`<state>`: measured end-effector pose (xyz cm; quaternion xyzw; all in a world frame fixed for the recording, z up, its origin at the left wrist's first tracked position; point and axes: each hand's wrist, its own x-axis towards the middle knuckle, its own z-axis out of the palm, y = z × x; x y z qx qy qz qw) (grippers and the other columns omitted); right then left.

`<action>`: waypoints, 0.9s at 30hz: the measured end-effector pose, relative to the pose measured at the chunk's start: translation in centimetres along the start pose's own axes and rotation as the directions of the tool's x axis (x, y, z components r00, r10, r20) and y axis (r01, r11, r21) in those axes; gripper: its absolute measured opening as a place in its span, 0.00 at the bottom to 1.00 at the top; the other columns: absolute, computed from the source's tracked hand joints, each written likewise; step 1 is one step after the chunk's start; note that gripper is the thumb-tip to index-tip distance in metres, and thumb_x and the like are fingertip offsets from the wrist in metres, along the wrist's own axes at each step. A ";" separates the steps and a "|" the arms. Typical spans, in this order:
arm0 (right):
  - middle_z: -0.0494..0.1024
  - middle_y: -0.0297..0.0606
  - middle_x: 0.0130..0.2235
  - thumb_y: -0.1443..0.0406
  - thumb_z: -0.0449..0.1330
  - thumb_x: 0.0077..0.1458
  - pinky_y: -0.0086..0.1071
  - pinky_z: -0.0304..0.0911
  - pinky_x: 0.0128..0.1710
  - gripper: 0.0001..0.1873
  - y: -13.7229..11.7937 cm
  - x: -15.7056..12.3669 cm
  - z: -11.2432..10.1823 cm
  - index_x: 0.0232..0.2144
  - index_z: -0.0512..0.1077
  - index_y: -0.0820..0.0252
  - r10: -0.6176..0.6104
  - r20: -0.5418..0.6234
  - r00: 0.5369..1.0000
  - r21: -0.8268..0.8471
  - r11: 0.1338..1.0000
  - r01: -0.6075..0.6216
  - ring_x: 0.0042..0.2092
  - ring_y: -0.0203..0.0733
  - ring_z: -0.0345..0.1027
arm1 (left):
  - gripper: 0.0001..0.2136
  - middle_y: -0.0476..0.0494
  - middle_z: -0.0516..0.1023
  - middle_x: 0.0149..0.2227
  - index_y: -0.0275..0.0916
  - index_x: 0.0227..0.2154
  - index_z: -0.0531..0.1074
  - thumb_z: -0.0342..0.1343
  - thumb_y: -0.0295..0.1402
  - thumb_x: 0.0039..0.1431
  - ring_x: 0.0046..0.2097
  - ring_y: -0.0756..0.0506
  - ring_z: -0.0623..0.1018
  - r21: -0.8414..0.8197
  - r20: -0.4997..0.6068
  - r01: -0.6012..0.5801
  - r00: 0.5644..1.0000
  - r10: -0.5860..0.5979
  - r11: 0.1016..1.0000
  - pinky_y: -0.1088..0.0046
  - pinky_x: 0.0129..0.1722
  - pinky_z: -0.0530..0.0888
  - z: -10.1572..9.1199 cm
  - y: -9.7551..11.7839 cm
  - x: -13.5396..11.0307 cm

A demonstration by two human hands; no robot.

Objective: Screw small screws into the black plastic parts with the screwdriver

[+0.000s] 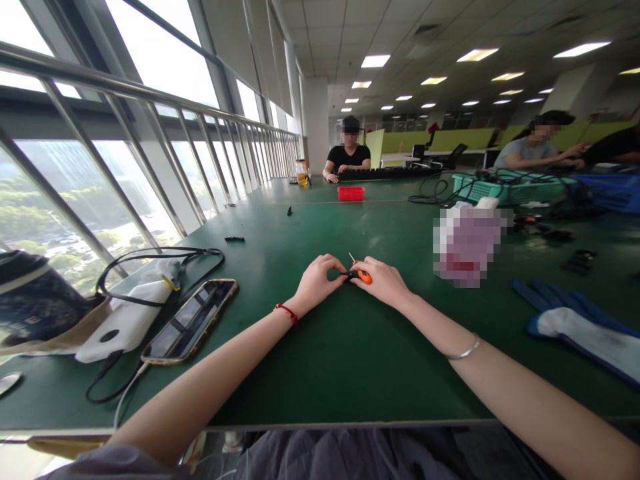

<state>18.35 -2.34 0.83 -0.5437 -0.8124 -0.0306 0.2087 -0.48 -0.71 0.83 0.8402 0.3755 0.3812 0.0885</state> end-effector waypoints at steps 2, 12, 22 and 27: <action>0.72 0.34 0.39 0.58 0.57 0.54 0.27 0.55 0.27 0.12 0.1 0.0 -0.1 0.41 0.72 0.51 -0.023 -0.026 0.999 0.042 0.999 0.024 0.36 0.38 0.68 | 0.02 0.46 0.75 0.35 0.39 0.29 0.72 0.57 0.30 0.52 0.41 0.46 0.73 0.015 0.003 0.005 1.000 -0.005 1.000 0.68 0.44 0.69 0.0 0.0 0.0; 0.71 0.34 0.36 0.61 0.57 0.55 0.25 0.56 0.27 0.08 0.0 -0.2 -0.3 0.37 0.73 0.53 -0.137 -0.098 0.986 0.063 0.988 0.144 0.34 0.35 0.67 | 0.04 0.47 0.76 0.35 0.39 0.30 0.73 0.56 0.32 0.52 0.39 0.46 0.73 0.124 0.031 -0.016 0.999 0.012 0.992 0.68 0.43 0.69 -0.1 0.5 -0.2; 0.74 0.34 0.35 0.58 0.59 0.51 0.28 0.58 0.31 0.10 1.2 -0.6 -2.9 0.35 0.74 0.54 -0.087 -0.214 0.973 0.220 0.966 0.134 0.34 0.37 0.68 | 0.04 0.49 0.77 0.41 0.42 0.28 0.76 0.57 0.34 0.51 0.44 0.45 0.73 0.190 0.133 -0.056 0.991 0.030 0.980 0.66 0.47 0.68 -0.4 0.8 -0.4; 0.74 0.34 0.32 0.62 0.56 0.51 0.28 0.58 0.31 0.07 2.6 -0.5 -3.4 0.30 0.74 0.55 0.002 -0.337 0.941 0.211 0.975 0.074 0.32 0.37 0.68 | 0.04 0.50 0.78 0.43 0.42 0.28 0.76 0.57 0.34 0.51 0.45 0.44 0.73 0.134 0.149 0.075 0.984 -0.095 0.988 0.67 0.47 0.70 0.4 0.4 -0.5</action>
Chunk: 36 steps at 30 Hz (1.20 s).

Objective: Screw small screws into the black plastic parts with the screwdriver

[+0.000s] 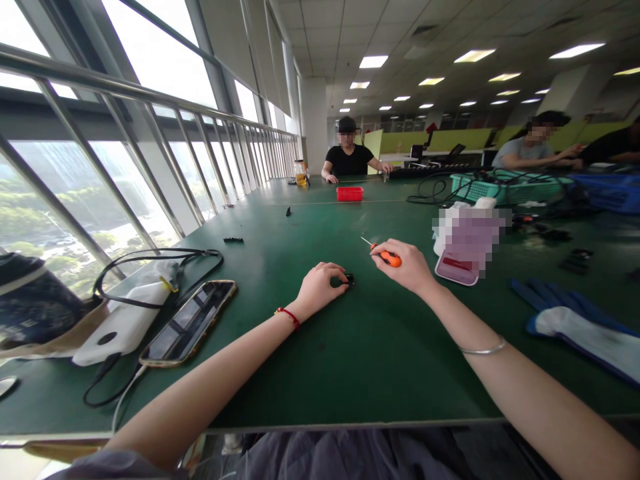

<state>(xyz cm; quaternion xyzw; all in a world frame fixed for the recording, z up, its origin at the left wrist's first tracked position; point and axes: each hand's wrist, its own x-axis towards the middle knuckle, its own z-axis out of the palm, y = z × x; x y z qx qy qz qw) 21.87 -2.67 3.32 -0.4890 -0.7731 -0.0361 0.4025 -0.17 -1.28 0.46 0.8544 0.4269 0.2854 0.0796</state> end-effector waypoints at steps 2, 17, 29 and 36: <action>0.75 0.33 0.32 0.62 0.56 0.51 0.28 0.57 0.30 0.07 0.2 -0.1 0.3 0.29 0.74 0.55 0.000 0.037 0.999 -0.038 0.999 0.002 0.31 0.36 0.67 | 0.04 0.49 0.79 0.40 0.42 0.29 0.76 0.57 0.33 0.51 0.44 0.44 0.74 -0.017 0.009 0.058 0.998 -0.058 0.998 0.67 0.47 0.70 0.2 0.0 0.1; 0.76 0.33 0.35 0.61 0.55 0.53 0.29 0.58 0.29 0.09 0.5 -0.2 1.1 0.32 0.75 0.53 0.060 0.231 0.971 -0.069 0.997 -0.045 0.31 0.36 0.67 | 0.15 0.41 0.79 0.39 0.41 0.37 0.79 0.55 0.41 0.49 0.43 0.38 0.76 0.113 -0.359 0.752 0.641 -0.679 0.650 0.69 0.37 0.72 -10.0 -10.2 -0.6; 0.76 0.33 0.35 0.61 0.55 0.53 0.28 0.58 0.29 0.09 0.4 -0.3 1.2 0.32 0.75 0.53 0.052 0.270 0.961 -0.048 0.998 -0.040 0.31 0.35 0.67 | 0.15 0.41 0.80 0.38 0.39 0.33 0.79 0.60 0.42 0.43 0.43 0.38 0.76 0.106 -0.161 0.811 0.585 -0.795 0.575 0.68 0.38 0.72 -13.3 -13.5 -1.6; 0.75 0.32 0.34 0.61 0.55 0.53 0.28 0.57 0.27 0.08 0.3 -0.3 1.4 0.32 0.75 0.53 0.039 0.270 0.962 -0.066 0.998 -0.023 0.31 0.35 0.67 | 0.16 0.40 0.79 0.40 0.40 0.35 0.79 0.58 0.42 0.46 0.47 0.35 0.75 0.090 -0.339 0.851 0.514 -0.788 0.517 0.61 0.42 0.71 -12.9 -13.0 -2.3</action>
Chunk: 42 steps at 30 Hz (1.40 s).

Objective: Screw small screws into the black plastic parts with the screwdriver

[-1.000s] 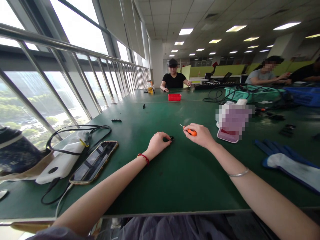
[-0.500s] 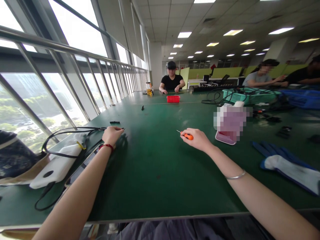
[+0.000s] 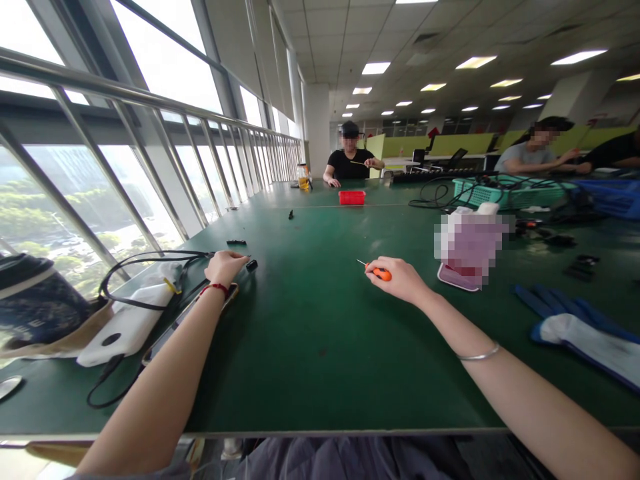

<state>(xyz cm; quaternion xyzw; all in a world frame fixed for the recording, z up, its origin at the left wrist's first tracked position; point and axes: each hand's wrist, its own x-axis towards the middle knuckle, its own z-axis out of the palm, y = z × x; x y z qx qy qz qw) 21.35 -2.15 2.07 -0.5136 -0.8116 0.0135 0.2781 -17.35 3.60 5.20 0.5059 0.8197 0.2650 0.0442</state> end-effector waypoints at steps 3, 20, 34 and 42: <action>0.76 0.33 0.34 0.62 0.55 0.52 0.28 0.57 0.27 0.08 0.1 0.0 0.1 0.32 0.75 0.53 -0.012 0.005 1.000 -0.002 1.000 0.012 0.30 0.35 0.67 | 0.15 0.41 0.80 0.39 0.40 0.34 0.79 0.58 0.43 0.45 0.45 0.36 0.76 -0.011 0.000 0.003 1.000 -0.003 1.000 0.63 0.40 0.72 0.5 -0.1 0.0; 0.75 0.32 0.34 0.61 0.56 0.53 0.28 0.58 0.28 0.08 0.0 0.0 0.1 0.33 0.75 0.52 -0.013 0.027 1.000 -0.005 1.000 0.013 0.31 0.35 0.67 | 0.15 0.40 0.80 0.39 0.39 0.33 0.79 0.59 0.42 0.43 0.43 0.37 0.77 0.026 0.046 -0.003 0.999 0.002 1.000 0.69 0.35 0.72 0.5 0.0 -0.2; 0.75 0.33 0.36 0.62 0.55 0.53 0.29 0.59 0.29 0.09 -0.2 0.0 0.0 0.35 0.74 0.53 -0.002 0.069 0.998 0.015 1.000 0.001 0.33 0.36 0.68 | 0.13 0.41 0.79 0.41 0.41 0.33 0.78 0.59 0.40 0.44 0.44 0.37 0.77 0.071 0.077 -0.008 0.997 0.003 0.997 0.67 0.37 0.72 0.6 0.2 -0.3; 0.76 0.33 0.37 0.60 0.55 0.53 0.29 0.59 0.29 0.09 -0.5 0.0 0.0 0.34 0.74 0.52 0.005 0.049 0.999 -0.002 1.000 -0.005 0.33 0.37 0.69 | 0.10 0.41 0.79 0.41 0.41 0.31 0.76 0.57 0.38 0.47 0.45 0.36 0.76 0.169 0.088 -0.087 0.994 0.072 0.982 0.64 0.39 0.72 0.8 0.3 0.1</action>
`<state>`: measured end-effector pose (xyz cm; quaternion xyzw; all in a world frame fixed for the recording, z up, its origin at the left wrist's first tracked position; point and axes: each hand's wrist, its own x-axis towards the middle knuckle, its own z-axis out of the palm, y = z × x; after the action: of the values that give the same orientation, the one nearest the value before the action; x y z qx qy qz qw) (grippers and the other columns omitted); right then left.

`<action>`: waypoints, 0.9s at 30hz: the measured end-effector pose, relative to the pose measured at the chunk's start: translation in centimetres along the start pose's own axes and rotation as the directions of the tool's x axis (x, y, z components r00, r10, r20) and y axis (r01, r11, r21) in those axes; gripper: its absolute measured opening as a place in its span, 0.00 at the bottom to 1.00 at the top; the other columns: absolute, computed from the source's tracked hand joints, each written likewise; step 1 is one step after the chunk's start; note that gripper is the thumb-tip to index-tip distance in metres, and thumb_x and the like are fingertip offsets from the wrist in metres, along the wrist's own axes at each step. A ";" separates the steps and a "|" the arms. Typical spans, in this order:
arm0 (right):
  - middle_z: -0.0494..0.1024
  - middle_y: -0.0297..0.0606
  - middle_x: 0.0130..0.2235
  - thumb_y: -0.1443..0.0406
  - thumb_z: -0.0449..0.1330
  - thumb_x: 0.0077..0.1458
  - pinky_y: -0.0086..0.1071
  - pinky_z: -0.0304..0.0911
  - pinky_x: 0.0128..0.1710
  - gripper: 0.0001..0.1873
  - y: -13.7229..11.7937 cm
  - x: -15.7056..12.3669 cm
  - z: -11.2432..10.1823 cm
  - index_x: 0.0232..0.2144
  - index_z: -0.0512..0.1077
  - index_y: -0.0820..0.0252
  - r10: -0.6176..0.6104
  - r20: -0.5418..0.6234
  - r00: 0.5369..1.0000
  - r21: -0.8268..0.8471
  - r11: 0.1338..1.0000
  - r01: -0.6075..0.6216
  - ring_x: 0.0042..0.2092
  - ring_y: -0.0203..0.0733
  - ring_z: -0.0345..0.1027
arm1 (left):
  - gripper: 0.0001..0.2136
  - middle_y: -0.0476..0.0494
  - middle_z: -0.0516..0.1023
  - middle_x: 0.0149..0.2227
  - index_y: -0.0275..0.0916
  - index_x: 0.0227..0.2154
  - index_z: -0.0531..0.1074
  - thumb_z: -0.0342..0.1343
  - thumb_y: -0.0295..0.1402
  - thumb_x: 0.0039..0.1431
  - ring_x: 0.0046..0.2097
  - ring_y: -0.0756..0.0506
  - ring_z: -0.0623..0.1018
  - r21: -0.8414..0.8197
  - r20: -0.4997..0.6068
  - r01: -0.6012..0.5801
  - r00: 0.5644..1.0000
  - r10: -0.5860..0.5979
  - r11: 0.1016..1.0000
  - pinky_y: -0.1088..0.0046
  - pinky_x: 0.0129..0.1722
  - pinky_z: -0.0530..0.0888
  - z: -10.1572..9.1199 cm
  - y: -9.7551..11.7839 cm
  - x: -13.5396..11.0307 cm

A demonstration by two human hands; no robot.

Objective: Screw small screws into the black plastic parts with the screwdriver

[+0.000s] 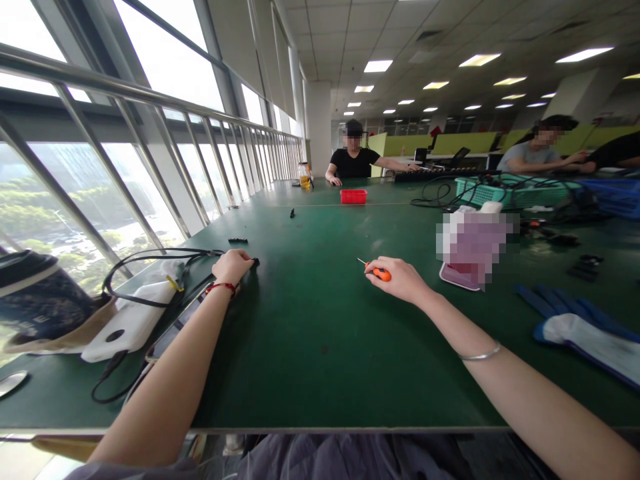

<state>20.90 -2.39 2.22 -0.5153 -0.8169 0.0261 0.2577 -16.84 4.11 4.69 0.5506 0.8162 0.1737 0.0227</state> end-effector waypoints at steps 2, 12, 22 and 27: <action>0.77 0.33 0.36 0.58 0.54 0.54 0.30 0.59 0.29 0.10 -0.3 0.0 -0.1 0.33 0.74 0.52 0.023 -0.035 0.999 0.016 1.000 -0.023 0.33 0.39 0.69 | 0.10 0.41 0.79 0.40 0.41 0.32 0.76 0.57 0.38 0.47 0.45 0.37 0.76 0.024 -0.001 -0.038 0.999 0.038 0.999 0.65 0.39 0.72 0.1 -0.1 0.1; 0.73 0.33 0.27 0.56 0.59 0.49 0.31 0.61 0.27 0.12 -2.3 -0.1 -1.8 0.34 0.67 0.56 0.263 -0.441 0.858 0.351 0.931 -0.105 0.27 0.39 0.67 | 0.08 0.43 0.79 0.31 0.37 0.27 0.75 0.57 0.36 0.46 0.37 0.42 0.77 -0.121 0.007 -0.318 0.947 0.321 0.940 0.71 0.35 0.72 1.3 0.2 0.3; 0.66 0.32 0.30 0.60 0.58 0.51 0.29 0.62 0.30 0.10 -3.9 -0.8 -2.9 0.32 0.61 0.56 0.159 -0.671 0.725 0.410 0.893 0.183 0.31 0.36 0.64 | 0.05 0.46 0.78 0.30 0.36 0.26 0.72 0.57 0.32 0.48 0.32 0.49 0.76 -0.650 0.063 -0.598 0.572 0.818 0.468 0.74 0.36 0.73 6.8 11.7 -10.7; 0.65 0.31 0.27 0.61 0.58 0.51 0.27 0.60 0.27 0.09 -4.1 -1.1 -2.9 0.30 0.61 0.56 0.096 -0.665 0.740 0.357 0.912 0.202 0.28 0.34 0.62 | 0.03 0.47 0.77 0.29 0.35 0.26 0.71 0.57 0.29 0.48 0.32 0.50 0.75 -0.658 0.043 -0.593 0.586 0.809 0.465 0.74 0.35 0.72 6.8 12.3 -12.5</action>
<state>19.22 -5.89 5.59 -0.4006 -0.6601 0.0007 0.6355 0.60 -1.36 0.14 0.8266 0.3959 0.3051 0.2587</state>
